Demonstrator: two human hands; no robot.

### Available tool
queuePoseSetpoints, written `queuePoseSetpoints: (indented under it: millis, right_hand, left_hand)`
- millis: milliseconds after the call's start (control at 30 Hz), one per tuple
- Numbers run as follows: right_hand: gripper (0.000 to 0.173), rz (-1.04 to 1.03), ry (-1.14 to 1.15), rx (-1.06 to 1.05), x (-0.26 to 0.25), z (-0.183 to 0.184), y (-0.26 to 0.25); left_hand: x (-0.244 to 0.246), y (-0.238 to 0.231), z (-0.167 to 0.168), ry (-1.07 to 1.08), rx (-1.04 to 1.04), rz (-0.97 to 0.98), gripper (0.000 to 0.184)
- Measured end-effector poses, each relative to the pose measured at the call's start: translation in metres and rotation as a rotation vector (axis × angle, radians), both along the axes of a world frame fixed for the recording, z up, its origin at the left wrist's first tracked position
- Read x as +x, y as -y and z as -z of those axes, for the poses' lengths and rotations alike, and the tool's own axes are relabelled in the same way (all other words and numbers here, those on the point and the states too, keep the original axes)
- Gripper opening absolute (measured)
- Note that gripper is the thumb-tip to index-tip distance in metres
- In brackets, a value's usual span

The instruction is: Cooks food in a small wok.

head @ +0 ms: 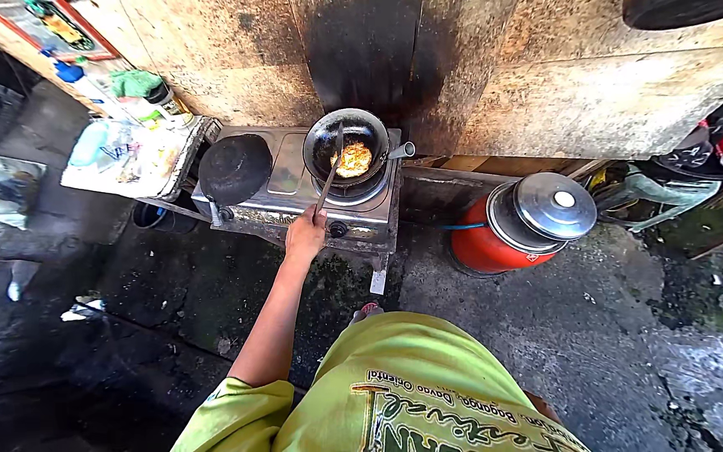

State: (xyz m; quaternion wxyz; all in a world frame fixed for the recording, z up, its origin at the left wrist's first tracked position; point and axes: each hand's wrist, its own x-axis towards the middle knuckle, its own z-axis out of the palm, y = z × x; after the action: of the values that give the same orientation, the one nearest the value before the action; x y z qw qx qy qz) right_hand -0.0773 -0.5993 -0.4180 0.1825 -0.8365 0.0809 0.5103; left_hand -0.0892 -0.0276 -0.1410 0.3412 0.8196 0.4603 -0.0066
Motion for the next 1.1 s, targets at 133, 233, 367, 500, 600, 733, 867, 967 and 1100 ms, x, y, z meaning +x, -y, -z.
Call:
queuePoseSetpoints:
  millis: [133,233,367,500,600,733,867,967,1100]
  right_hand:
    - [0.035,-0.010,-0.006,0.005,0.002,-0.003,-0.003]
    - [0.035,-0.018,-0.004,0.003,0.002,-0.001,-0.002]
    - [0.035,-0.005,0.014,0.006,0.001,0.003,0.003]
    - [0.037,-0.019,-0.025,-0.008,-0.002,-0.017,-0.009]
    - [0.038,-0.043,-0.038,-0.017,-0.001,-0.017,-0.011]
    - [0.038,-0.044,-0.041,-0.012,-0.002,-0.008,-0.005]
    - [0.039,-0.035,-0.041,-0.019,0.001,-0.008,-0.004]
    - [0.038,-0.010,-0.041,-0.023,0.007,-0.020,-0.013]
    - [0.038,-0.041,-0.038,-0.014,0.010,-0.019,-0.016]
  left_hand:
    - [0.026,-0.006,-0.012,-0.387,0.222,0.184,0.051]
    - [0.043,-0.009,-0.008,-0.489,0.291,0.272,0.050]
    - [0.055,-0.008,-0.005,-0.552,0.291,0.303,0.049]
    - [0.057,-0.011,0.001,-0.515,0.244,0.292,0.050]
    - [0.055,-0.016,-0.005,-0.481,0.223,0.289,0.048]
    - [0.044,-0.015,-0.008,-0.500,0.222,0.292,0.048]
    - [0.046,-0.012,-0.002,-0.523,0.225,0.282,0.049]
    - [0.045,-0.014,-0.012,-0.501,0.224,0.292,0.047]
    - [0.036,-0.014,-0.016,-0.511,0.233,0.296,0.047]
